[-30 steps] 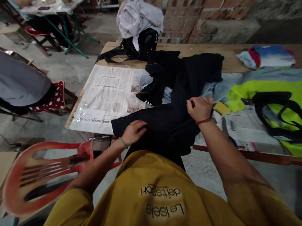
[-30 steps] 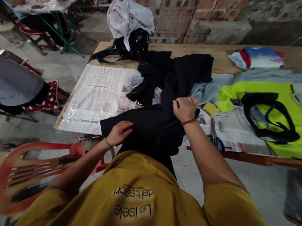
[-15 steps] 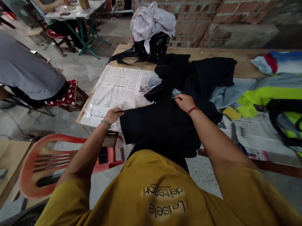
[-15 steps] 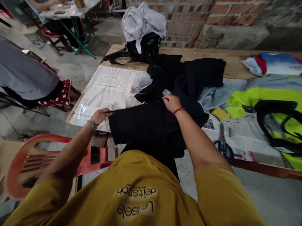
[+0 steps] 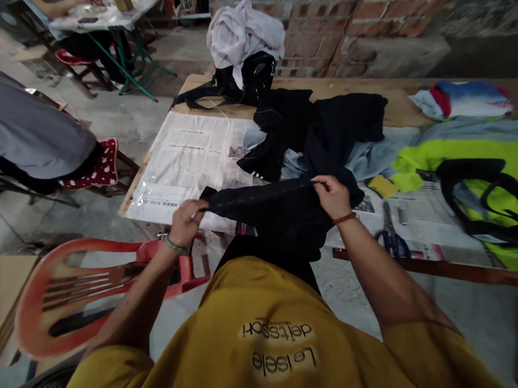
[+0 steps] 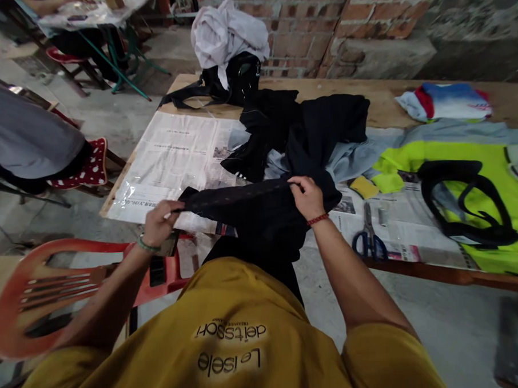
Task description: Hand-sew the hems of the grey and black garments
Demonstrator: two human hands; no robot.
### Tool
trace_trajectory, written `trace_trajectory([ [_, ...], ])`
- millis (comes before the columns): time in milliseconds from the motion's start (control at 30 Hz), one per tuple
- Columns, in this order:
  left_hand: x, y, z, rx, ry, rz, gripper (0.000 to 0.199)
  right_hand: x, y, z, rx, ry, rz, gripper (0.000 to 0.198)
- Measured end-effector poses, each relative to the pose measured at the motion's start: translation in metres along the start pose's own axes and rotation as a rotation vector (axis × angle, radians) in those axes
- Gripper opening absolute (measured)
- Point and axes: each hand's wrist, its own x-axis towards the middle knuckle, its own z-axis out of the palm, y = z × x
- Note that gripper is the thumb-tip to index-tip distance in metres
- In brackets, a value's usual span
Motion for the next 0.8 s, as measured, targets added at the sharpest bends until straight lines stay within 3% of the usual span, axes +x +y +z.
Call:
trace_trajectory([
  [133, -0.064, -0.016, 0.034, -0.043, -0.139, -0.016, 0.019, -0.046, 0.019, 0.017, 0.017, -0.102, -0.041, 0.013],
  [233, -0.082, -0.021, 0.048, -0.018, -0.135, -0.049, 0.019, -0.062, 0.03, 0.029, 0.009, -0.081, -0.043, 0.013],
  [633, -0.085, -0.022, 0.056, -0.05, -0.098, -0.101, 0.014, -0.066, 0.03, 0.037, -0.012, -0.018, -0.013, 0.013],
  [800, -0.077, 0.002, 0.039, -0.105, -0.176, -0.084, 0.017, -0.065, 0.028, 0.032, 0.046, -0.009, 0.053, 0.011],
])
